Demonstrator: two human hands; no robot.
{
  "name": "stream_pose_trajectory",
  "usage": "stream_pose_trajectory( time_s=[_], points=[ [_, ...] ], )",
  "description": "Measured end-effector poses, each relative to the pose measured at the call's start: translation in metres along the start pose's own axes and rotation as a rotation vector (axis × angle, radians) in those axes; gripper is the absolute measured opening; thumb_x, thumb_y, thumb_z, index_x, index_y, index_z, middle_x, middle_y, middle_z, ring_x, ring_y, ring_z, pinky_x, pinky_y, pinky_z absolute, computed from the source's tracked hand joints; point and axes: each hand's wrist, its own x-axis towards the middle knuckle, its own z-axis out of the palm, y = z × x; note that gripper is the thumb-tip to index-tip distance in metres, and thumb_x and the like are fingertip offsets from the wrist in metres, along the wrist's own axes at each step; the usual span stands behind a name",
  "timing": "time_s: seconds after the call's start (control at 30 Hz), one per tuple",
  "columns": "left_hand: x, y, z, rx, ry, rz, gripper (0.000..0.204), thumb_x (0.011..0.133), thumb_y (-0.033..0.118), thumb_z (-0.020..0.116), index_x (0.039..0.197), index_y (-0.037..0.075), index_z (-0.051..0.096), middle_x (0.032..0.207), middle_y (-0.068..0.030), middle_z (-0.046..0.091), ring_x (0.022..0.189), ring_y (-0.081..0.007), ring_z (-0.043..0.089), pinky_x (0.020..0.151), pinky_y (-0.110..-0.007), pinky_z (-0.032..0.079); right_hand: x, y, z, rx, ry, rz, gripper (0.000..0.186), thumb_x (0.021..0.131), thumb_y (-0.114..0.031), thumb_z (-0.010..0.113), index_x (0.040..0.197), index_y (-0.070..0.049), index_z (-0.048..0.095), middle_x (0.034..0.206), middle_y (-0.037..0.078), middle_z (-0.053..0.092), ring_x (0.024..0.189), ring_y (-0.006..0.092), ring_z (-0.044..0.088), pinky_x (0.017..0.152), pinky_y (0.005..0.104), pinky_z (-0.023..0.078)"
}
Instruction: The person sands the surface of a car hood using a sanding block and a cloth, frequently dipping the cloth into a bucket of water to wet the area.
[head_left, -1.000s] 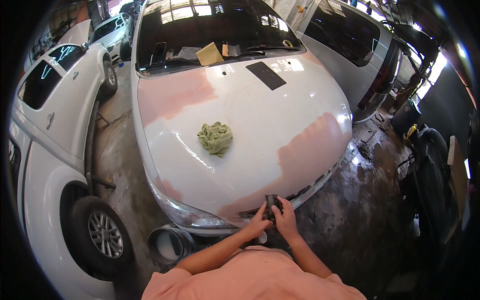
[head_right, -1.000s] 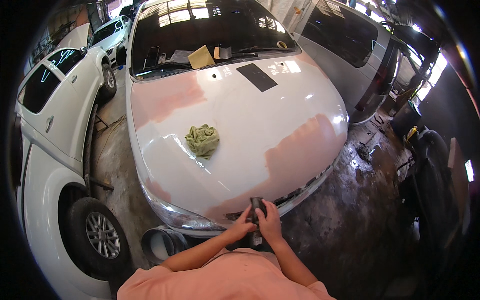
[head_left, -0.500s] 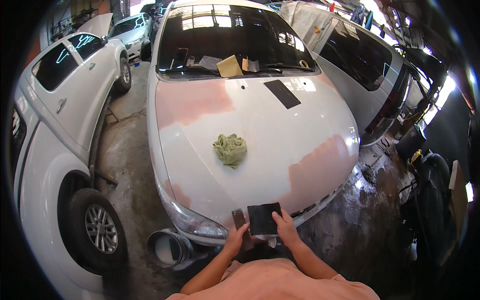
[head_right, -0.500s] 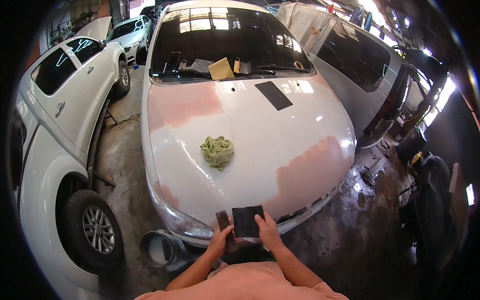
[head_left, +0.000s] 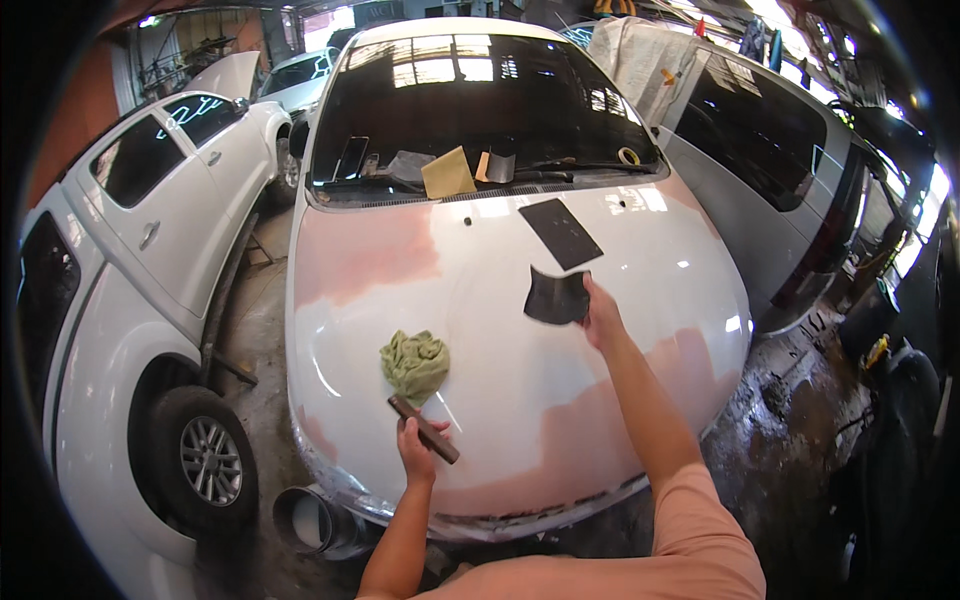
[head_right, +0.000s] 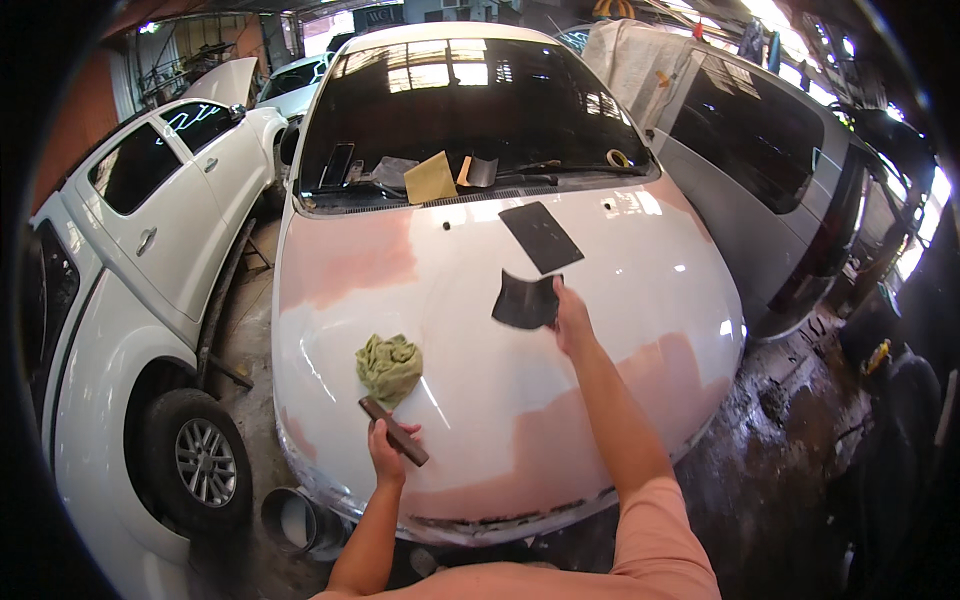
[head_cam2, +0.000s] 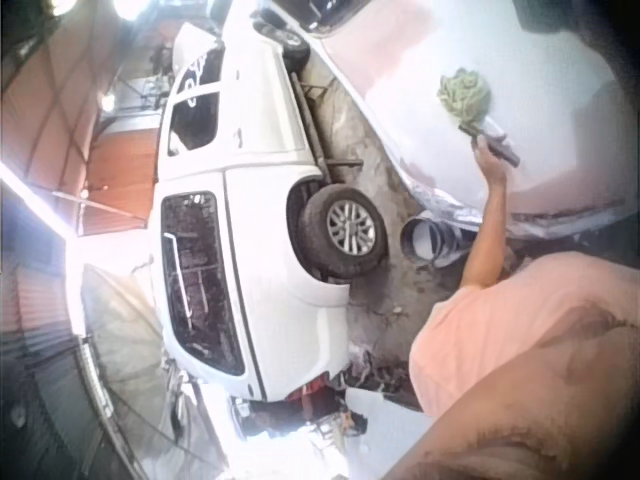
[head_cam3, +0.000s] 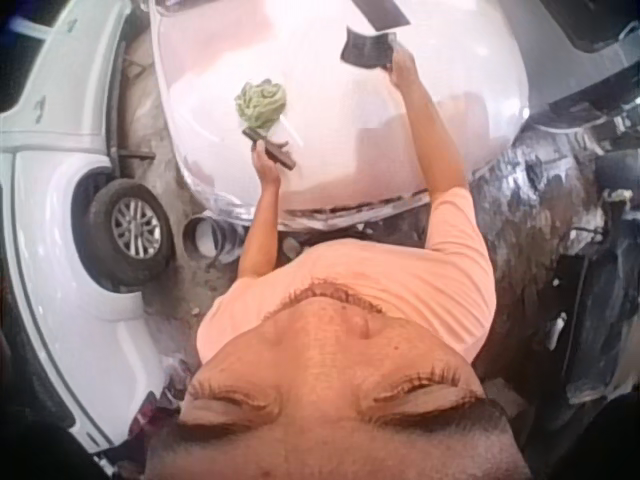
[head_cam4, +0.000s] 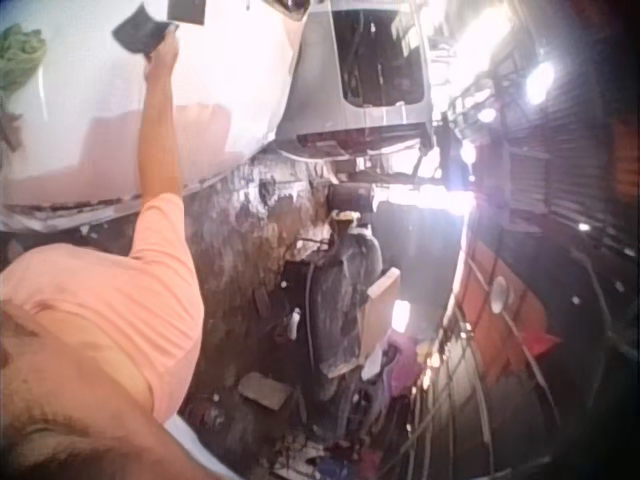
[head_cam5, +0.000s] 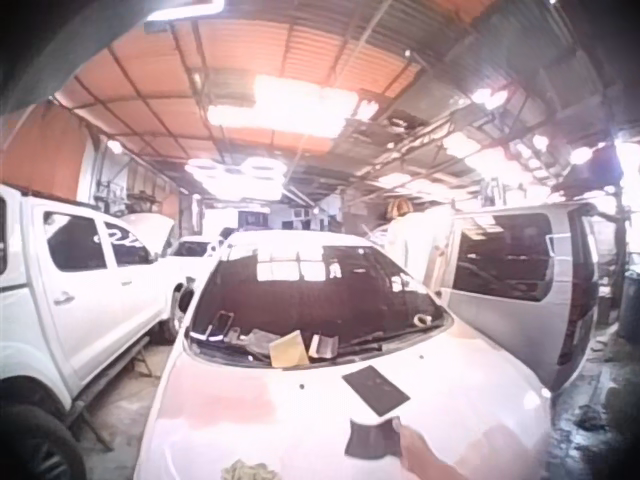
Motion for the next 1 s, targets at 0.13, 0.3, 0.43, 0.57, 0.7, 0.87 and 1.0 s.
stream_pose_trajectory(
  time_s=[0.13, 0.3, 0.43, 0.57, 0.7, 0.87, 1.0],
  points=[
    [0.008, -0.032, 0.003, -0.038, 0.132, 0.101, 0.059, 0.107, 0.056, 0.043, 0.135, 0.005, 0.045, 0.079, -0.0121, 0.062, 0.065, -0.0286, 0.067, 0.062, -0.045, 0.06, 0.142, -0.031, 0.002, -0.758, 0.335, -0.614, 0.052, 0.103, -0.035, 0.068, 0.134, 0.006, 0.061, 0.127, 0.022, 0.069, 0.12, 0.0374, 0.064, 0.103, 0.0461, 0.05],
    [-0.005, -0.037, -0.001, -0.024, 0.205, 0.162, 0.061, 0.102, 0.058, 0.054, 0.129, 0.004, 0.044, 0.076, -0.0136, 0.061, 0.062, -0.0263, 0.067, 0.058, -0.041, 0.06, 0.261, -0.028, 0.072, -0.905, 0.059, -0.686, 0.048, 0.1, -0.031, 0.069, 0.133, 0.004, 0.064, 0.127, 0.028, 0.068, 0.125, 0.043, 0.063, 0.107, 0.0458, 0.05],
    [-0.004, -0.021, 0.007, 0.087, 0.151, 0.116, 0.063, 0.101, 0.059, 0.058, 0.127, 0.003, 0.045, 0.077, -0.0136, 0.062, 0.064, -0.027, 0.068, 0.058, -0.041, 0.06, 0.37, -0.01, 0.103, -0.677, 0.015, -0.628, 0.051, 0.097, -0.033, 0.072, 0.131, 0.005, 0.066, 0.131, 0.028, 0.07, 0.124, 0.0409, 0.067, 0.106, 0.0457, 0.052],
    [-0.007, -0.013, 0.01, 0.064, 0.16, 0.044, 0.062, 0.1, 0.055, 0.061, 0.126, 0.001, 0.046, 0.077, -0.014, 0.063, 0.066, -0.0276, 0.069, 0.06, -0.041, 0.06, 0.435, 0.005, 0.127, -0.793, 0.048, -0.581, 0.059, 0.096, -0.037, 0.073, 0.143, -0.001, 0.063, 0.142, 0.025, 0.066, 0.133, 0.0398, 0.063, 0.112, 0.0448, 0.049],
    [-0.004, -0.012, 0.012, 0.072, 0.15, -0.01, 0.061, 0.099, 0.052, 0.061, 0.128, 0.0, 0.046, 0.078, -0.015, 0.064, 0.066, -0.0284, 0.069, 0.062, -0.041, 0.06, 0.464, 0.01, 0.13, -0.757, -0.073, -0.347, 0.066, 0.098, -0.037, 0.07, 0.155, -0.006, 0.055, 0.154, 0.023, 0.059, 0.144, 0.036, 0.056, 0.118, 0.0414, 0.043],
    [0.003, -0.011, 0.021, 0.069, 0.151, -0.002, 0.061, 0.099, 0.053, 0.059, 0.128, 0.001, 0.046, 0.077, -0.015, 0.064, 0.066, -0.0283, 0.069, 0.062, -0.04, 0.059, 0.44, -0.007, 0.126, -0.595, -0.001, -0.486, 0.054, 0.104, -0.024, 0.063, 0.152, 0.0, 0.056, 0.154, 0.022, 0.059, 0.145, 0.0347, 0.054, 0.12, 0.0389, 0.041],
    [0.002, -0.012, 0.02, 0.038, 0.164, 0.026, 0.058, 0.1, 0.052, 0.058, 0.126, 0.001, 0.046, 0.076, -0.0139, 0.063, 0.063, -0.0272, 0.067, 0.062, -0.04, 0.058, 0.353, -0.044, 0.125, -0.701, 0.081, -0.83, 0.047, 0.109, -0.023, 0.06, 0.151, -0.002, 0.058, 0.137, 0.016, 0.069, 0.126, 0.0233, 0.066, 0.109, 0.0334, 0.048]
  ],
)
